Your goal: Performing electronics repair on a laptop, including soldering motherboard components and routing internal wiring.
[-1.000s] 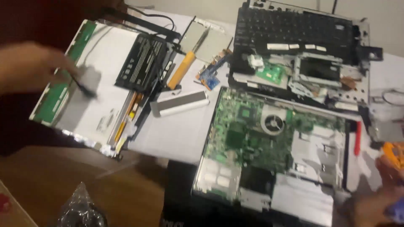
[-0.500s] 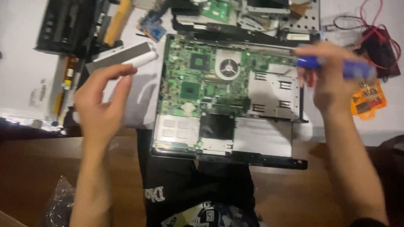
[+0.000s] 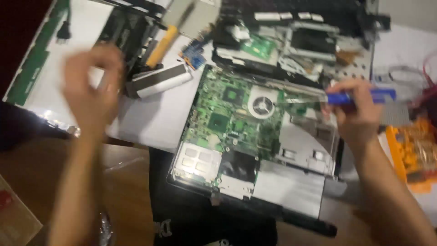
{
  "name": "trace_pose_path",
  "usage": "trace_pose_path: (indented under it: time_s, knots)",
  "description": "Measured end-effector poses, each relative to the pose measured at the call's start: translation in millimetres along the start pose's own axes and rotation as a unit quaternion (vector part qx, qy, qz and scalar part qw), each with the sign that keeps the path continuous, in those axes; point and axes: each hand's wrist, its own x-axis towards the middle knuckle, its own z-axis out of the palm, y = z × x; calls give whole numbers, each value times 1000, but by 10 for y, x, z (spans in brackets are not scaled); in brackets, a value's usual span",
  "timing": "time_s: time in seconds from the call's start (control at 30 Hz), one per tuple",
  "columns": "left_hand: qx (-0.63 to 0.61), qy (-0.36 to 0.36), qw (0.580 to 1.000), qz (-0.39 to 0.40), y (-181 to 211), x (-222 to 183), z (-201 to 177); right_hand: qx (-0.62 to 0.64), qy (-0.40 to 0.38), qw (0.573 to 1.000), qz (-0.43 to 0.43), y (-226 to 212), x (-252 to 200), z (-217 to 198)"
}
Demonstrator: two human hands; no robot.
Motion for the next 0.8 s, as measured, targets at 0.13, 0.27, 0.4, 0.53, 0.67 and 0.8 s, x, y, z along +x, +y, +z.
trace_pose_path:
  time_s: [0.13, 0.27, 0.4, 0.53, 0.67, 0.8]
  knots:
    - [81, 33, 996, 8, -1317, 418, -224, 451, 94, 830, 314, -136, 120, 69]
    - [97, -44, 994, 13, -1418, 589, -243, 441, 51, 852, 277, -174, 165, 85]
    - [69, -135, 987, 48, -1315, 977, 277, 456, 33, 849, 265, -81, 94, 81]
    - [-120, -136, 983, 13, 144, 654, 453, 525, -85, 821, 208, -154, 325, 47]
    - [-40, -194, 980, -9, 275, 239, 485, 528, -141, 818, 179, -132, 373, 49]
    - [42, -142, 989, -10, 58, -68, 372, 472, -119, 864, 131, -223, 448, 95]
